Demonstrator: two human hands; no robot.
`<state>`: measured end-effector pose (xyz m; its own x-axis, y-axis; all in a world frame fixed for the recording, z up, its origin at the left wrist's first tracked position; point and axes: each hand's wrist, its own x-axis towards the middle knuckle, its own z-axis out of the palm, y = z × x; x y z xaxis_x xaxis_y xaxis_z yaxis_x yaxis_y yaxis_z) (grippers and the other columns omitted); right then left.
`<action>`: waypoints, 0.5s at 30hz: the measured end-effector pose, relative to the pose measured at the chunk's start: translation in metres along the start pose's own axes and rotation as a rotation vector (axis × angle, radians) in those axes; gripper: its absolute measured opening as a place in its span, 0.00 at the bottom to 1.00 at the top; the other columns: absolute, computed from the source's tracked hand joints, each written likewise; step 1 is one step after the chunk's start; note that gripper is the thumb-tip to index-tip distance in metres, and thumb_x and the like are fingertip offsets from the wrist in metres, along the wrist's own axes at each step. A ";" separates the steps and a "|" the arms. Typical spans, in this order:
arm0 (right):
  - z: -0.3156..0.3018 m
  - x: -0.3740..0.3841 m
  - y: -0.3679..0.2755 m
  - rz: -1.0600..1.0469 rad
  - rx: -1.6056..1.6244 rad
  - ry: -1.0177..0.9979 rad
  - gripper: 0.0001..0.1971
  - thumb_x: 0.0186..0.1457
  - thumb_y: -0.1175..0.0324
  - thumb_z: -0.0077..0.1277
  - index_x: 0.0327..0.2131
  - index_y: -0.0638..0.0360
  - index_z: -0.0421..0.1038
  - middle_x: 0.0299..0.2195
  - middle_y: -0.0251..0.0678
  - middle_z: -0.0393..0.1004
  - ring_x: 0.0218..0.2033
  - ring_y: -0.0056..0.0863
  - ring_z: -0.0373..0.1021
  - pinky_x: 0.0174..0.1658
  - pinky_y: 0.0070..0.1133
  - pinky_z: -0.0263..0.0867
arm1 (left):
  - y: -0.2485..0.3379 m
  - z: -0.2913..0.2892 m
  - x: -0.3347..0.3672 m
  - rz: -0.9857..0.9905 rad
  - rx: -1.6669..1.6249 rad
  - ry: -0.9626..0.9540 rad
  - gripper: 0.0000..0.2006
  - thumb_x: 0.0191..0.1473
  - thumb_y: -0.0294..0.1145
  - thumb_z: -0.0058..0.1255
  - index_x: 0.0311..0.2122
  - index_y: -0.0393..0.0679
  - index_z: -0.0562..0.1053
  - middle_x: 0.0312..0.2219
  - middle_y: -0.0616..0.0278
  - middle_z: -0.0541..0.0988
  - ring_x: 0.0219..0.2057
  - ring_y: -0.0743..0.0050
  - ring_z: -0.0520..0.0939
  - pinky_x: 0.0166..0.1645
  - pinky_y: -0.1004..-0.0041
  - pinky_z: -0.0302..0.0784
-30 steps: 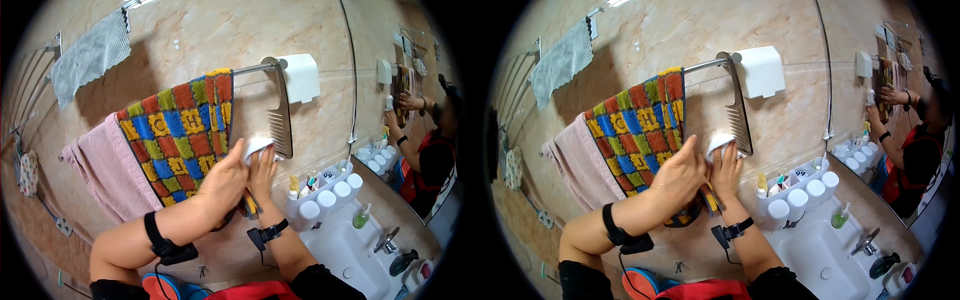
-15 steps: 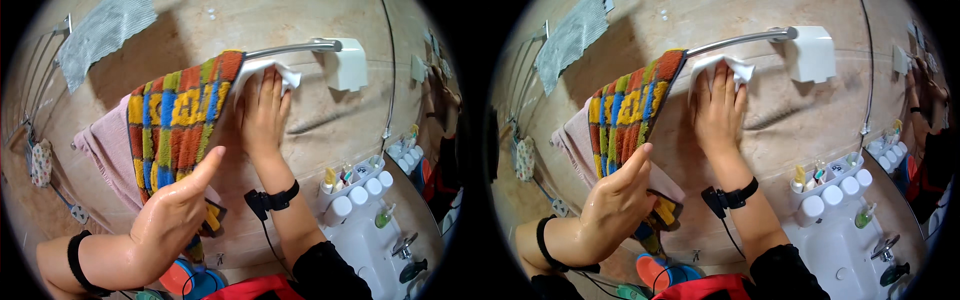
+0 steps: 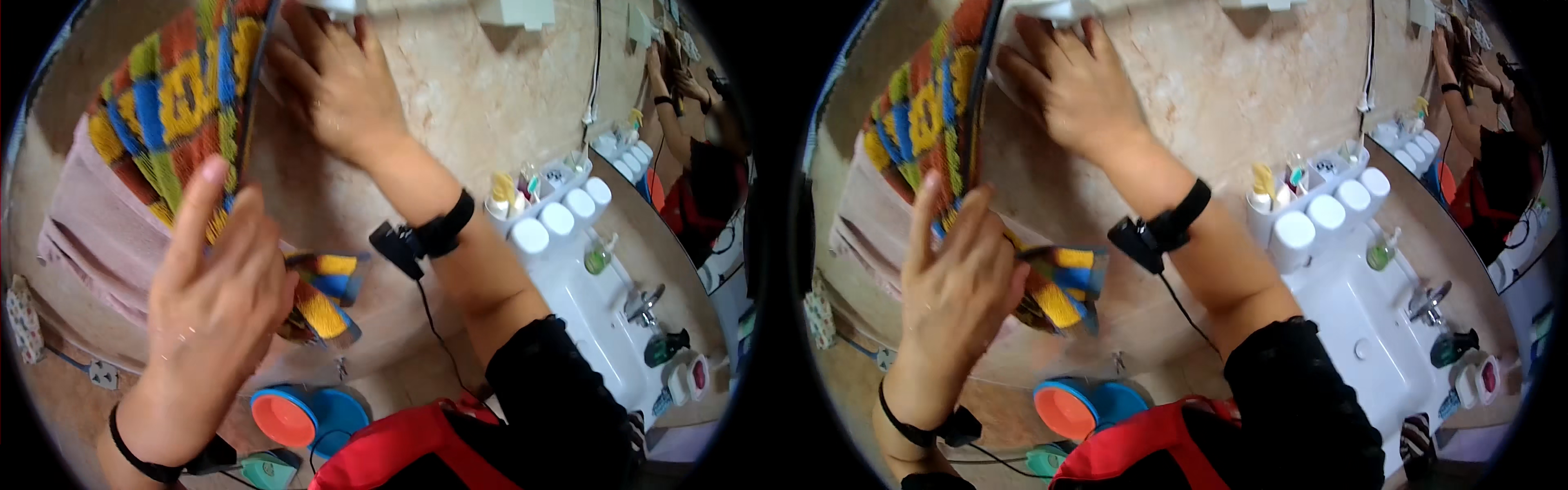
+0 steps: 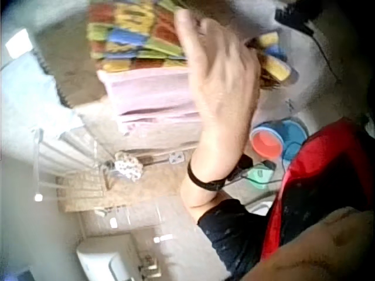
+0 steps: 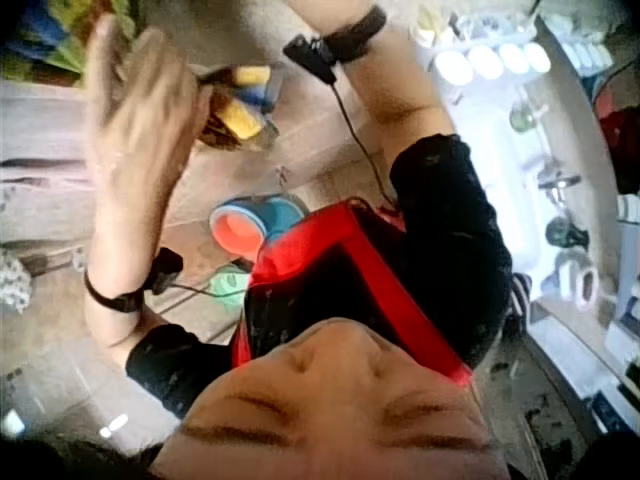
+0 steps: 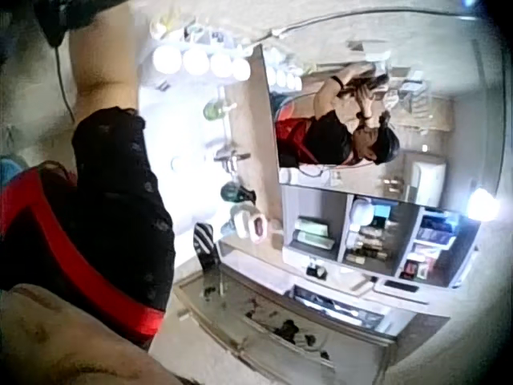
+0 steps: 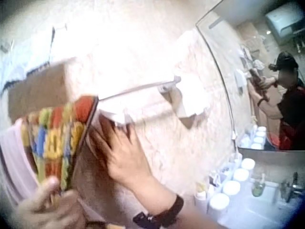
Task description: The person rinses a cloth in the sink, wipes the bathroom walls and towel rack, and adjusts the towels hanging on the rack.
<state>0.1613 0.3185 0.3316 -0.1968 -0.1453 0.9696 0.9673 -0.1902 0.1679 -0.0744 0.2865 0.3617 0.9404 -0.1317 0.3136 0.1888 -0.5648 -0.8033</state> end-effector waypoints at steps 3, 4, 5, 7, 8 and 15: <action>-0.006 0.001 0.014 -0.219 -0.078 -0.090 0.21 0.53 0.63 0.50 0.51 0.54 0.69 0.57 0.42 0.61 0.58 0.40 0.56 0.62 0.43 0.42 | 0.003 0.013 -0.002 -0.040 -0.114 0.064 0.12 0.29 0.34 0.59 0.21 0.41 0.72 0.31 0.62 0.74 0.51 0.69 0.73 0.67 0.51 0.50; -0.006 0.000 0.015 -0.302 -0.114 -0.118 0.24 0.53 0.63 0.51 0.54 0.56 0.67 0.60 0.44 0.57 0.63 0.42 0.51 0.67 0.44 0.33 | 0.005 0.017 -0.002 -0.055 -0.127 0.086 0.12 0.29 0.34 0.59 0.21 0.41 0.72 0.31 0.62 0.74 0.51 0.69 0.72 0.67 0.50 0.50; -0.009 -0.002 0.017 -0.266 -0.116 -0.150 0.22 0.54 0.63 0.48 0.53 0.58 0.67 0.59 0.45 0.59 0.63 0.41 0.52 0.64 0.42 0.41 | 0.007 0.019 -0.001 -0.067 -0.139 0.108 0.12 0.29 0.34 0.59 0.21 0.41 0.72 0.32 0.63 0.74 0.51 0.69 0.72 0.66 0.50 0.50; -0.010 -0.003 0.018 -0.153 -0.008 -0.229 0.21 0.56 0.66 0.43 0.53 0.59 0.66 0.59 0.47 0.57 0.63 0.41 0.51 0.64 0.42 0.40 | 0.011 0.022 0.001 -0.080 -0.115 0.142 0.12 0.29 0.35 0.59 0.21 0.41 0.71 0.32 0.63 0.74 0.51 0.70 0.72 0.66 0.50 0.50; -0.009 -0.003 0.018 -0.173 -0.025 -0.210 0.21 0.56 0.66 0.42 0.53 0.59 0.66 0.60 0.47 0.57 0.63 0.41 0.51 0.65 0.42 0.40 | 0.016 0.022 0.002 -0.080 -0.092 0.148 0.12 0.29 0.35 0.59 0.21 0.41 0.71 0.32 0.63 0.74 0.51 0.70 0.72 0.66 0.50 0.50; -0.006 -0.004 0.020 -0.286 -0.113 -0.137 0.22 0.54 0.67 0.44 0.54 0.56 0.64 0.60 0.47 0.58 0.62 0.43 0.53 0.62 0.41 0.44 | 0.024 0.030 0.011 -0.064 -0.121 0.187 0.13 0.33 0.34 0.57 0.28 0.43 0.73 0.37 0.64 0.74 0.52 0.70 0.71 0.62 0.54 0.56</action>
<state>0.1810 0.3098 0.3297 -0.4269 0.0594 0.9023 0.8507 -0.3119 0.4230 -0.0511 0.2955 0.3310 0.8566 -0.2353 0.4592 0.2000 -0.6690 -0.7159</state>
